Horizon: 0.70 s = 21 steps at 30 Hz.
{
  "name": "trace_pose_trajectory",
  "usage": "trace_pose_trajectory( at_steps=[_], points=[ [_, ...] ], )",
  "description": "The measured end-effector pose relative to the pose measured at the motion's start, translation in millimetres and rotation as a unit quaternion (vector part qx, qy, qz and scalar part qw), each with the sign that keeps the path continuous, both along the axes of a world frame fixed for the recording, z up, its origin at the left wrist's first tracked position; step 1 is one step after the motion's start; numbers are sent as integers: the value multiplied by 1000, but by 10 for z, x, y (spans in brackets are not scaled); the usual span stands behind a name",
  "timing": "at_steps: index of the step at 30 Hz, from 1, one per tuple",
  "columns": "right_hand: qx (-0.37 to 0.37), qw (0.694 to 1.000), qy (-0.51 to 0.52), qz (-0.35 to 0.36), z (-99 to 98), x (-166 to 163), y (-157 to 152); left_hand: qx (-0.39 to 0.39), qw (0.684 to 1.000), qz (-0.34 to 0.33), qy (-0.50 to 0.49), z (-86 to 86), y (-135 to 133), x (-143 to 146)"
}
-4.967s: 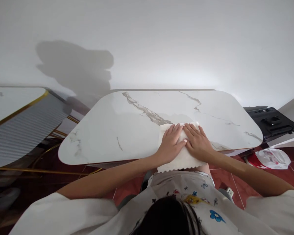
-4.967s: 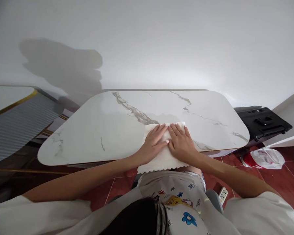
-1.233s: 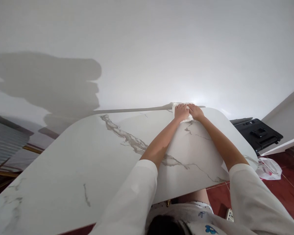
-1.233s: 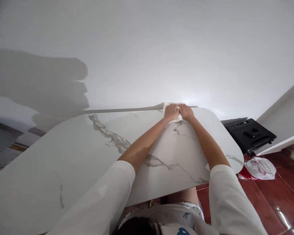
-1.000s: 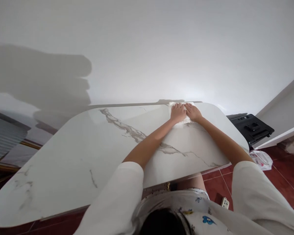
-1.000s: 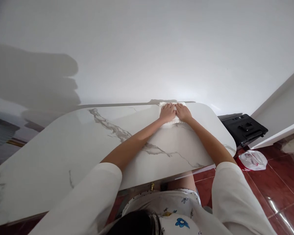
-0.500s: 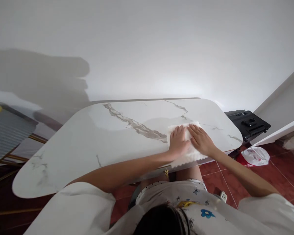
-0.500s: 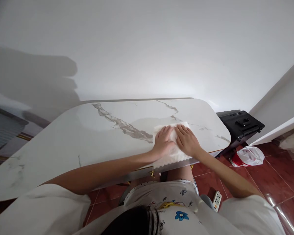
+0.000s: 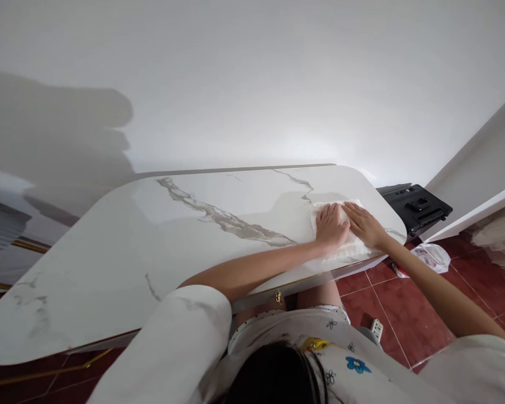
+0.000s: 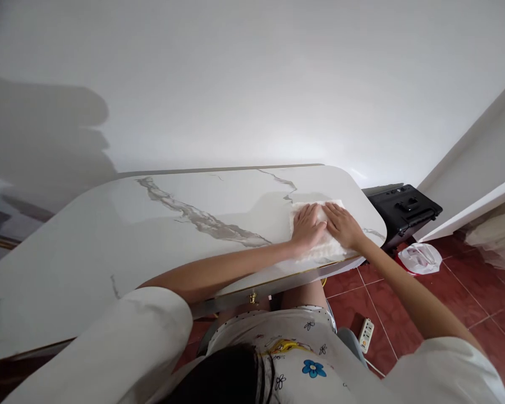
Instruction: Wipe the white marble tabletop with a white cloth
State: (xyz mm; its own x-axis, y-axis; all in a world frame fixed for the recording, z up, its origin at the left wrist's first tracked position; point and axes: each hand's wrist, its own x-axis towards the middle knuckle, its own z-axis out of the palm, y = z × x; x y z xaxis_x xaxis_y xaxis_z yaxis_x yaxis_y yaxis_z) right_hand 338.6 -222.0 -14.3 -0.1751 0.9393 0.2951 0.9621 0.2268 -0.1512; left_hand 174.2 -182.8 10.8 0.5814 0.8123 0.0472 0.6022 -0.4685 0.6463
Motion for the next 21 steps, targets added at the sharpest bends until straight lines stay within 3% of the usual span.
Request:
trace_pose_trajectory(
  at_steps=[6, 12, 16, 21],
  points=[
    [-6, 999, 4, 31, 17, 256, 935, 58, 997, 55, -23, -15, 687, 243],
    [-1, 1000, 20, 17, 52, 179, 1748, 131, 987, 84, -27, -87, 1442, 298],
    [-2, 999, 31, 17, 72, 100, 2154, 164, 982, 87, -23, -122, 1835, 266],
    [-18, 998, 49, 27, 83, 169, 2477, 187, 977, 106, 15, -140, 2094, 369]
  ],
)
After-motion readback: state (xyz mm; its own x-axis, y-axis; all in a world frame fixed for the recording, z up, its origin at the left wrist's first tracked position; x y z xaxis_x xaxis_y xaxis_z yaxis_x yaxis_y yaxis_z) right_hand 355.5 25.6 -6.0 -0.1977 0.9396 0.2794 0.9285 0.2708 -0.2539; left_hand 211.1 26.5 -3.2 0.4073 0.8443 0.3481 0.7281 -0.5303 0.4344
